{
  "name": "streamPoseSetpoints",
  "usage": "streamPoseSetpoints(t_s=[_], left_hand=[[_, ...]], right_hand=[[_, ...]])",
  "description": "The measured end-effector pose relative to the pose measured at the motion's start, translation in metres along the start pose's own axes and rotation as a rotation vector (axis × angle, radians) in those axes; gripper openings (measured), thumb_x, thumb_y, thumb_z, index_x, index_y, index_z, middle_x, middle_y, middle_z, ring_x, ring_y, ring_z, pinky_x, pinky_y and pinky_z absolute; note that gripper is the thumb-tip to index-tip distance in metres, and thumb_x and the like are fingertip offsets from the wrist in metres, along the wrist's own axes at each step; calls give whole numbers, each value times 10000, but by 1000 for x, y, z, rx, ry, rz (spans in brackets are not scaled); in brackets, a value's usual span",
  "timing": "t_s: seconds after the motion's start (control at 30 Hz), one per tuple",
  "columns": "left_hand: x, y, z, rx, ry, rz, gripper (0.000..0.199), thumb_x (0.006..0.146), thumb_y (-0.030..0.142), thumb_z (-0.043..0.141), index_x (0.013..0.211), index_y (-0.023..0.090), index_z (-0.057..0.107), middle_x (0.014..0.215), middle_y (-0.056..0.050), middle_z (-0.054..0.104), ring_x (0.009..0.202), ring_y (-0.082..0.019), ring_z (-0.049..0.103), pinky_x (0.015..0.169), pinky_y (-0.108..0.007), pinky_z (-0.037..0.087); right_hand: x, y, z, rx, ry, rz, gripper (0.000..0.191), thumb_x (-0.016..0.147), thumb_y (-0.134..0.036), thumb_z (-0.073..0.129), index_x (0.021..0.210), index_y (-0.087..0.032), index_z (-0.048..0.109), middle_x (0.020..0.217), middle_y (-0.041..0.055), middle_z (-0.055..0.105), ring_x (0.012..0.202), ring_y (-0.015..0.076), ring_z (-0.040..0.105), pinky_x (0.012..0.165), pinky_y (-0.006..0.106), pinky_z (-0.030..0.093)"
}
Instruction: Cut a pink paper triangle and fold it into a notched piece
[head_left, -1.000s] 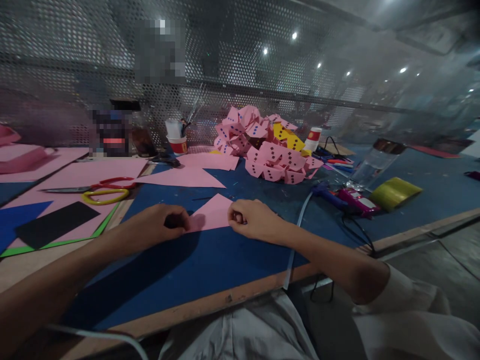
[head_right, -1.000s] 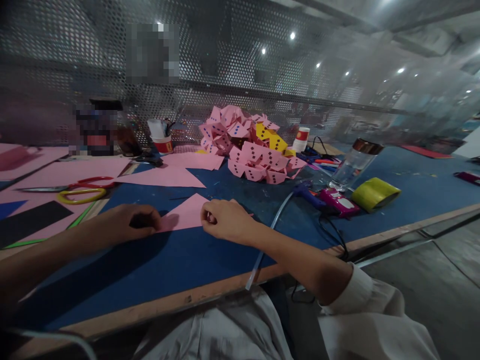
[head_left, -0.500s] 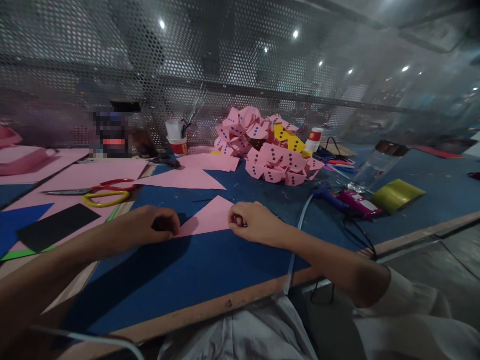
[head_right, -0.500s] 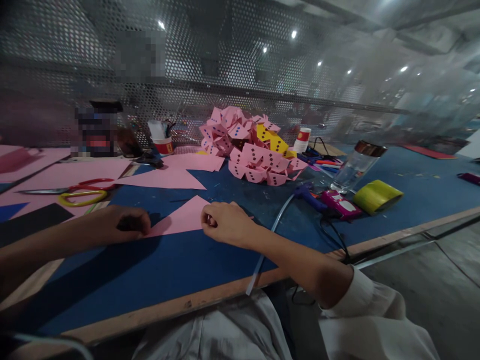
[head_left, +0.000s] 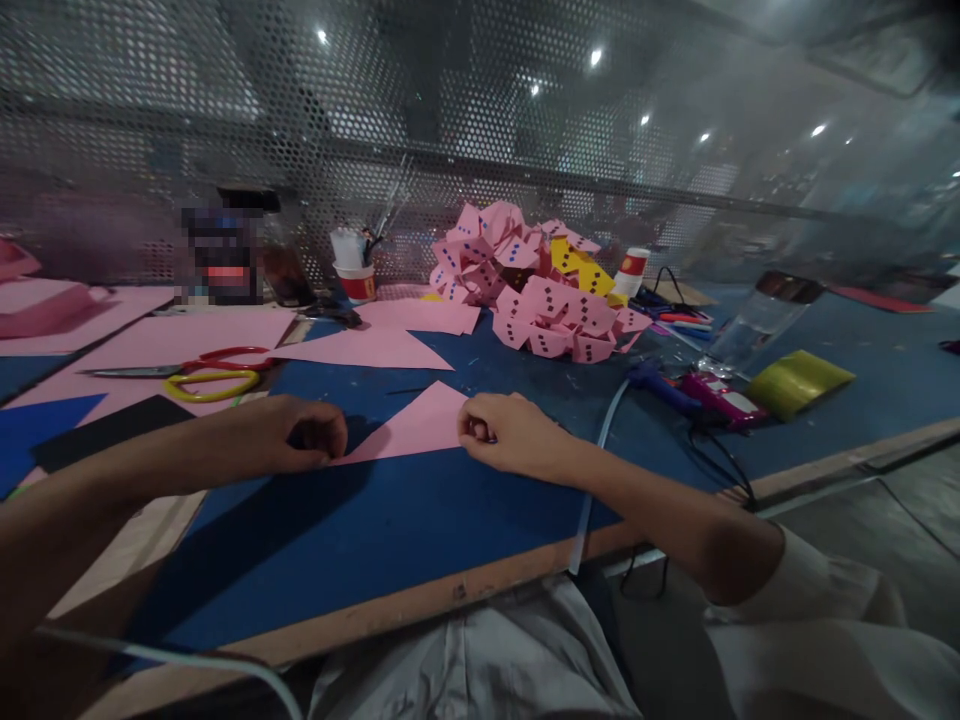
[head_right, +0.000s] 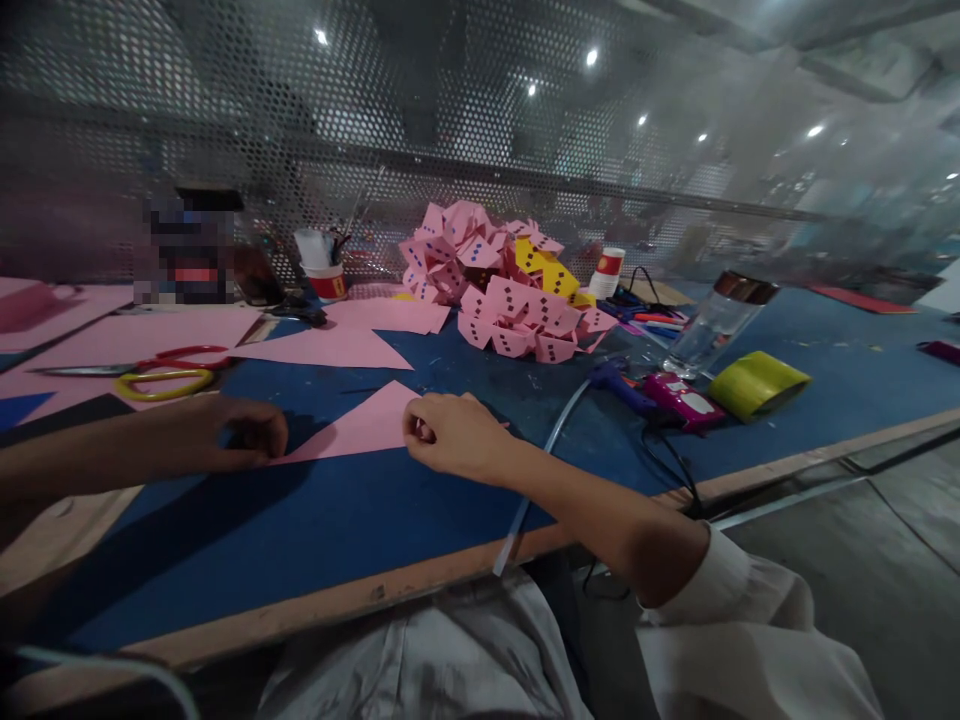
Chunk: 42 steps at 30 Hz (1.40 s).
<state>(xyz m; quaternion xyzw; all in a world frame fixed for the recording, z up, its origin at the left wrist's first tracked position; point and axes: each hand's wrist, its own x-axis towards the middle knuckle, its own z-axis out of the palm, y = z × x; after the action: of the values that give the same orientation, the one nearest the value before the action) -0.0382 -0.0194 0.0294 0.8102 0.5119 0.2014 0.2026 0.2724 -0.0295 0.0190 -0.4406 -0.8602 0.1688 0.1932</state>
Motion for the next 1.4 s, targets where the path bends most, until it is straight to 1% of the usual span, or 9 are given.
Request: streamPoseSetpoints(t_s=[0.2, 0.37, 0.47, 0.63, 0.7, 0.9, 1.13, 1.27, 1.4], left_hand=[[10, 12, 9, -8, -23, 156, 391, 896, 587, 634, 948, 218, 753, 877, -50, 727, 849, -231, 656, 792, -324, 537], [13, 10, 21, -6, -69, 314, 297, 975, 491, 621, 1015, 235, 767, 995, -54, 729, 920, -224, 665, 803, -309, 524], [12, 6, 27, 14, -66, 365, 281, 1017, 448, 594, 1028, 238, 780, 988, -37, 718, 917, -213, 664, 798, -296, 516], [12, 2, 29, 91, -12, 417, 287, 1042, 436, 574, 1057, 236, 779, 957, -33, 718, 843, -190, 666, 738, -279, 506], [12, 1, 29, 106, 4, 446, 297, 1044, 453, 569, 1045, 241, 778, 947, -40, 720, 837, -189, 670, 727, -278, 506], [12, 3, 30, 139, 16, 474, 274, 1049, 407, 558, 1027, 236, 771, 946, -43, 720, 829, -183, 676, 724, -274, 497], [9, 7, 31, 140, 27, 483, 288, 1045, 370, 537, 960, 203, 755, 950, -52, 703, 806, -173, 661, 704, -264, 484], [9, 11, 30, 126, 15, 446, 296, 1030, 380, 543, 917, 202, 752, 898, -44, 696, 767, -171, 648, 678, -267, 472], [9, 11, 29, 55, -20, 381, 252, 991, 417, 603, 949, 237, 774, 897, -29, 729, 796, -191, 667, 698, -276, 488]], right_hand=[[0, 0, 0, -4, -8, 0, 61, 895, -183, 619, 905, -201, 677, 861, -13, 683, 763, 125, 580, 768, 287, 347], [-2, -2, -2, -18, -3, -18, 75, 917, -182, 618, 921, -196, 692, 876, -7, 694, 779, 127, 591, 791, 293, 354], [-1, 1, -8, -9, 17, -44, 80, 929, -173, 626, 913, -190, 702, 899, 5, 704, 794, 129, 599, 782, 284, 366], [-1, 9, -23, 51, 160, -22, 75, 960, -189, 639, 952, -182, 713, 957, 19, 701, 828, 128, 619, 769, 264, 398], [-1, 11, -25, 91, 153, -45, 55, 961, -213, 671, 958, -180, 715, 970, 16, 697, 837, 124, 629, 782, 260, 410], [-1, 14, -12, 24, 0, -162, 70, 939, -253, 761, 964, -193, 735, 970, 15, 691, 925, 152, 632, 845, 284, 396], [3, 18, -6, -101, -5, -204, 95, 989, -291, 713, 992, -199, 735, 1032, 41, 705, 1018, 191, 633, 866, 311, 367], [1, 14, -9, -171, -21, -236, 114, 1017, -285, 673, 990, -192, 731, 1063, 53, 728, 1039, 206, 641, 851, 327, 343], [-1, 10, -13, -141, -54, -229, 122, 1023, -285, 662, 981, -190, 726, 1070, 46, 737, 1028, 194, 645, 854, 322, 341]])
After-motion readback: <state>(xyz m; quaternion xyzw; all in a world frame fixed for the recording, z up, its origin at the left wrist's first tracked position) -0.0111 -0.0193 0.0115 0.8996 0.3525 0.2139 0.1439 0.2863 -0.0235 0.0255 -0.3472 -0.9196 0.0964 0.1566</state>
